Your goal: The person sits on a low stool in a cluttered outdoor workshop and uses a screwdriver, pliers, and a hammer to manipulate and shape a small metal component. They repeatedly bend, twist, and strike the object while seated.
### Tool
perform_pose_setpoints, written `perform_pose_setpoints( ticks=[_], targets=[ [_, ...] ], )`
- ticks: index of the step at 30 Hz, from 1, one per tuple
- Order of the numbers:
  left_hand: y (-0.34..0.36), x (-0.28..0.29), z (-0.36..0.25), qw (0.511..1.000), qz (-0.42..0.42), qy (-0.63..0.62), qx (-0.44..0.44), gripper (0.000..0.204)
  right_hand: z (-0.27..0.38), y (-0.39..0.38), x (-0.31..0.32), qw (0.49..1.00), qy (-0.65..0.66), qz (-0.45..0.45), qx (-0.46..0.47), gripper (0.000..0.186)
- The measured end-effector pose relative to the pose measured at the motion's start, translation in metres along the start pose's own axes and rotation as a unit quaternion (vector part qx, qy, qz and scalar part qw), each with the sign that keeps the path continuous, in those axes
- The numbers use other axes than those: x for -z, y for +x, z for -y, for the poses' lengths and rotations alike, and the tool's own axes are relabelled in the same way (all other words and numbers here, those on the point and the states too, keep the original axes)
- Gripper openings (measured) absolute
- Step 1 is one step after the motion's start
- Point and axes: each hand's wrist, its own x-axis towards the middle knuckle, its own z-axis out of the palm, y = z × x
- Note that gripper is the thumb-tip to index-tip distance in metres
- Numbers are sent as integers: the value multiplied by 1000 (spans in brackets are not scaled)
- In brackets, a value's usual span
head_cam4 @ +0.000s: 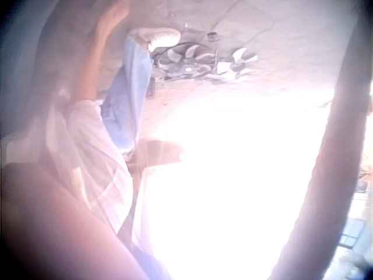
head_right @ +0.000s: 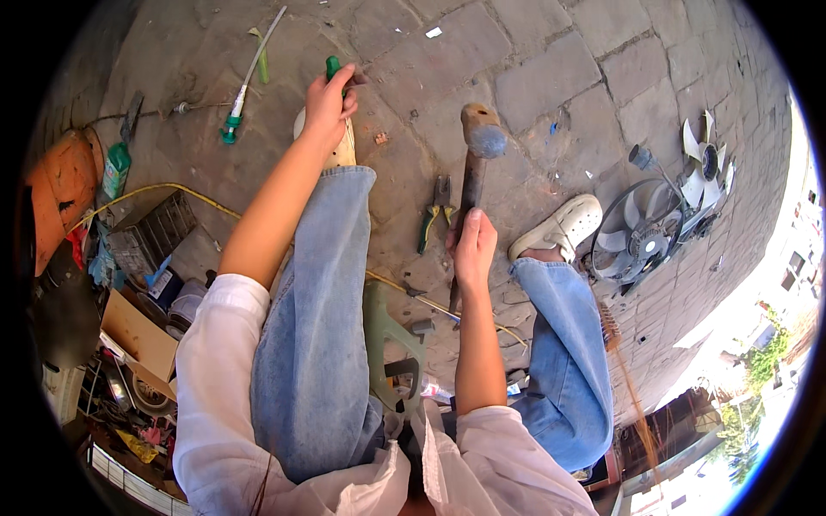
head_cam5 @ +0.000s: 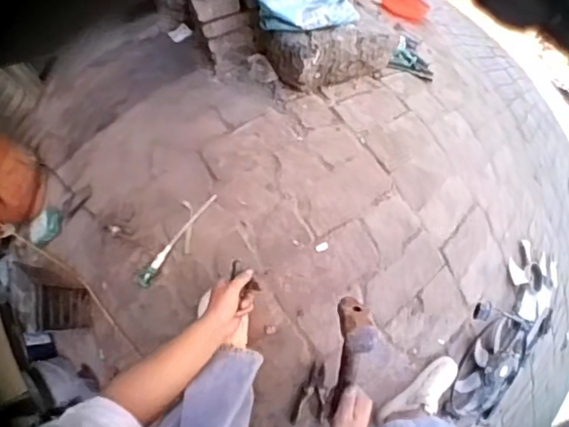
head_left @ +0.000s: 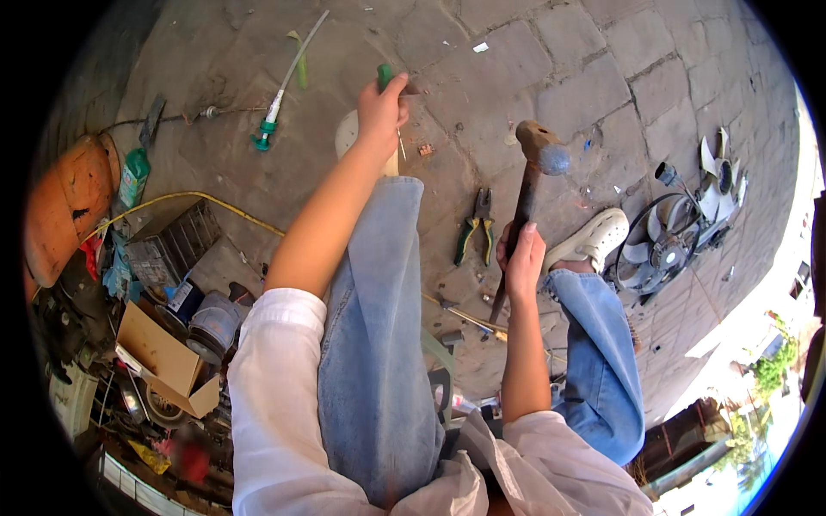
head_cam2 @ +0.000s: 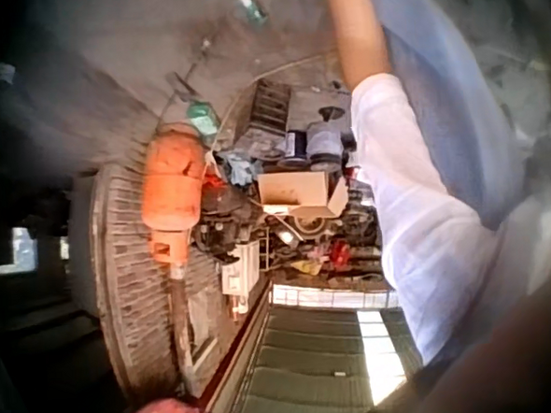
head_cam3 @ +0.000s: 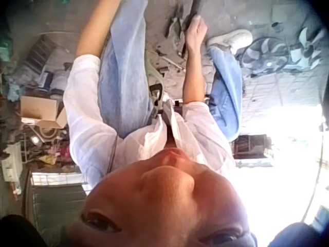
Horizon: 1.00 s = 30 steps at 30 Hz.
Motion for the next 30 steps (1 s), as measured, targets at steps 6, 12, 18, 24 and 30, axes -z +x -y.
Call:
perform_pose_setpoints(
  ticks=[6, 12, 18, 24, 30],
  targets=[
    [-47, 49, -1, 989, 26, -142, 39, 18, 15, 60, -56, 983, -106, 23, 149, 55],
    [-57, 59, 8, 991, 4, -136, 11, 16, -20, 90, -85, 992, -122, 16, -23, 62],
    [-55, 59, 12, 992, 7, -129, 0, 16, 16, 65, -72, 997, 46, 64, 27, 60],
    [-54, 50, 9, 996, 6, -85, -15, 17, 1, 74, -83, 991, -72, -2, 109, 61],
    [-58, 56, 16, 998, -9, -63, -16, 18, -11, 89, -82, 993, -102, -6, -51, 60]
  ],
)
